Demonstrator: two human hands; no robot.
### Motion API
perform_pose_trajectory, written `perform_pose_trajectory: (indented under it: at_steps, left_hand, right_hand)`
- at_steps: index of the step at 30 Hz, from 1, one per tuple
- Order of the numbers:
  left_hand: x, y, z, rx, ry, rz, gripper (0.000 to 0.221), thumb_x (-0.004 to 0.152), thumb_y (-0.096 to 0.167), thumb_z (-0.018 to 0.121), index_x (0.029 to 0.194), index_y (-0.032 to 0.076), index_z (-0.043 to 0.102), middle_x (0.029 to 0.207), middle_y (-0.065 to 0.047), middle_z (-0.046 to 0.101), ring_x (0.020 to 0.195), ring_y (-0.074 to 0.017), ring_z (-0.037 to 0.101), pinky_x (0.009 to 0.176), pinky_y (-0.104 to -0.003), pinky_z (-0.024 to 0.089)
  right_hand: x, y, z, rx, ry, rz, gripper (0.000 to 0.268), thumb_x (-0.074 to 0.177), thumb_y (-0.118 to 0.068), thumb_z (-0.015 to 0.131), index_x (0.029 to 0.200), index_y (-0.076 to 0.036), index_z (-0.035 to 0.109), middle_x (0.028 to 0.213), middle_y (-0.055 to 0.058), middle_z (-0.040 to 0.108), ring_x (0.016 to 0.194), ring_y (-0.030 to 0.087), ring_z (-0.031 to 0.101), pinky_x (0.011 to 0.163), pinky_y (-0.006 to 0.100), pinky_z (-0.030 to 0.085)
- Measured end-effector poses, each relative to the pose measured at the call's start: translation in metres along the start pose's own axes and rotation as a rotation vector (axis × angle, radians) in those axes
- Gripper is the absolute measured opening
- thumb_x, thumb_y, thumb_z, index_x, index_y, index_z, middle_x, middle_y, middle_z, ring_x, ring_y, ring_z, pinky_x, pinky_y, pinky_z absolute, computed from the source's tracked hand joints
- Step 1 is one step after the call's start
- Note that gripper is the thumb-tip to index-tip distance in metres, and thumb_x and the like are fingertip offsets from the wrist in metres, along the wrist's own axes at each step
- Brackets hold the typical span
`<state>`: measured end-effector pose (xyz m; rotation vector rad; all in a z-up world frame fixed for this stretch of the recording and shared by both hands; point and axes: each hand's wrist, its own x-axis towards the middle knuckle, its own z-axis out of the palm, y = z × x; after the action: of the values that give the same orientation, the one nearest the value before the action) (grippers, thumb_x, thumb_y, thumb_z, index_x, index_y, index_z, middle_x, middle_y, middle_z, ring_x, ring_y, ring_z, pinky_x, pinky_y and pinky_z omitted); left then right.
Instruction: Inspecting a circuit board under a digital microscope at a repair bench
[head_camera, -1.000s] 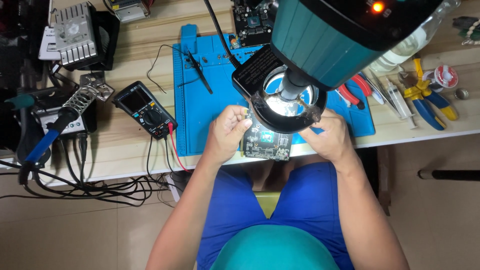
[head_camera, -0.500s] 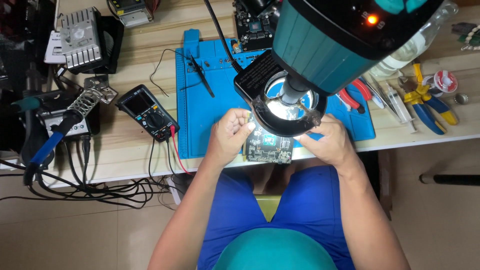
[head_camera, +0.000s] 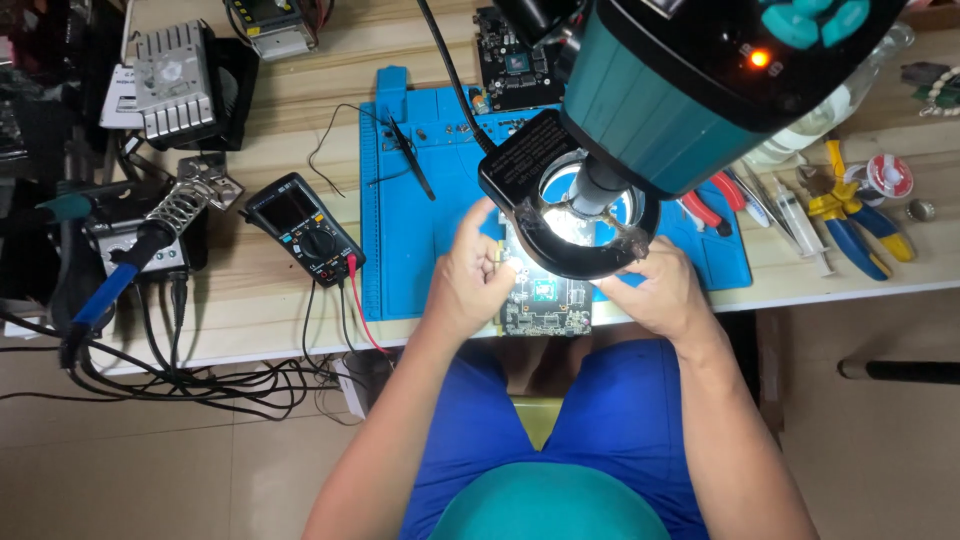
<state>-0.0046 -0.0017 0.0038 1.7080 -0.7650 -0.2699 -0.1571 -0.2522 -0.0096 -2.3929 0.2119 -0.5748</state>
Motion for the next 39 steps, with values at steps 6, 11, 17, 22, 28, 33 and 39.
perform_pose_trajectory:
  at_steps: [6, 11, 17, 22, 28, 33, 39]
  left_hand:
    - [-0.002, 0.002, 0.003, 0.213, 0.110, -0.003, 0.061, 0.091, 0.011, 0.074, 0.151, 0.011, 0.062, 0.084, -0.010, 0.076, 0.075, -0.0333, 0.074, 0.075, -0.045, 0.060]
    - [-0.001, -0.018, 0.009, 0.323, 0.211, 0.007, 0.042, 0.090, 0.019, 0.078, 0.131, 0.015, 0.073, 0.086, -0.009, 0.079, 0.083, -0.0345, 0.076, 0.079, -0.045, 0.062]
    - [-0.002, -0.017, 0.009, 0.387, 0.282, 0.054, 0.029, 0.090, 0.020, 0.078, 0.119, 0.016, 0.076, 0.090, -0.005, 0.072, 0.091, -0.0303, 0.077, 0.082, -0.040, 0.064]
    - [-0.004, -0.014, 0.010, 0.377, 0.307, 0.089, 0.021, 0.090, 0.015, 0.076, 0.111, 0.014, 0.077, 0.101, -0.002, 0.067, 0.098, -0.0258, 0.076, 0.087, -0.036, 0.064]
    - [-0.003, 0.008, 0.007, 0.371, 0.181, -0.109, 0.024, 0.093, 0.015, 0.063, 0.112, 0.009, 0.076, 0.112, -0.007, 0.069, 0.102, -0.0266, 0.070, 0.086, -0.042, 0.057]
    - [-0.003, 0.007, 0.007, 0.408, 0.153, -0.121, 0.022, 0.095, 0.016, 0.063, 0.111, 0.009, 0.075, 0.109, -0.007, 0.067, 0.097, -0.0271, 0.068, 0.079, -0.043, 0.055]
    - [-0.004, 0.002, 0.008, 0.423, 0.151, -0.112, 0.023, 0.095, 0.018, 0.064, 0.112, 0.010, 0.075, 0.109, -0.008, 0.068, 0.098, -0.0289, 0.069, 0.080, -0.045, 0.056]
  right_hand:
    - [0.007, -0.007, 0.004, -0.066, -0.001, -0.049, 0.020, 0.086, -0.023, 0.088, 0.071, -0.010, 0.083, 0.073, 0.007, 0.075, 0.081, 0.031, 0.072, 0.090, 0.041, 0.057]
    - [0.008, -0.002, 0.004, -0.104, 0.003, -0.067, 0.026, 0.080, -0.024, 0.088, 0.061, -0.010, 0.077, 0.069, 0.008, 0.075, 0.077, 0.032, 0.072, 0.083, 0.042, 0.058]
    - [0.006, 0.006, 0.006, -0.094, 0.002, -0.077, 0.024, 0.080, -0.026, 0.087, 0.064, -0.014, 0.074, 0.072, 0.003, 0.074, 0.084, 0.028, 0.074, 0.083, 0.040, 0.057]
    - [-0.001, 0.021, 0.012, -0.092, 0.004, -0.047, 0.023, 0.081, -0.028, 0.088, 0.065, -0.015, 0.076, 0.073, 0.001, 0.074, 0.085, 0.027, 0.074, 0.083, 0.039, 0.058]
    - [0.004, -0.015, 0.000, -0.089, 0.100, -0.084, 0.040, 0.083, -0.012, 0.083, 0.058, -0.009, 0.052, 0.064, 0.002, 0.049, 0.067, 0.021, 0.045, 0.057, 0.038, 0.038]
    - [0.001, -0.020, 0.000, -0.109, 0.096, -0.011, 0.038, 0.082, -0.013, 0.086, 0.059, -0.008, 0.056, 0.064, 0.000, 0.053, 0.067, 0.018, 0.049, 0.056, 0.036, 0.040]
    - [0.001, -0.021, -0.002, -0.079, 0.090, -0.002, 0.028, 0.082, -0.013, 0.087, 0.062, -0.009, 0.067, 0.067, 0.000, 0.063, 0.069, 0.018, 0.057, 0.060, 0.035, 0.046]
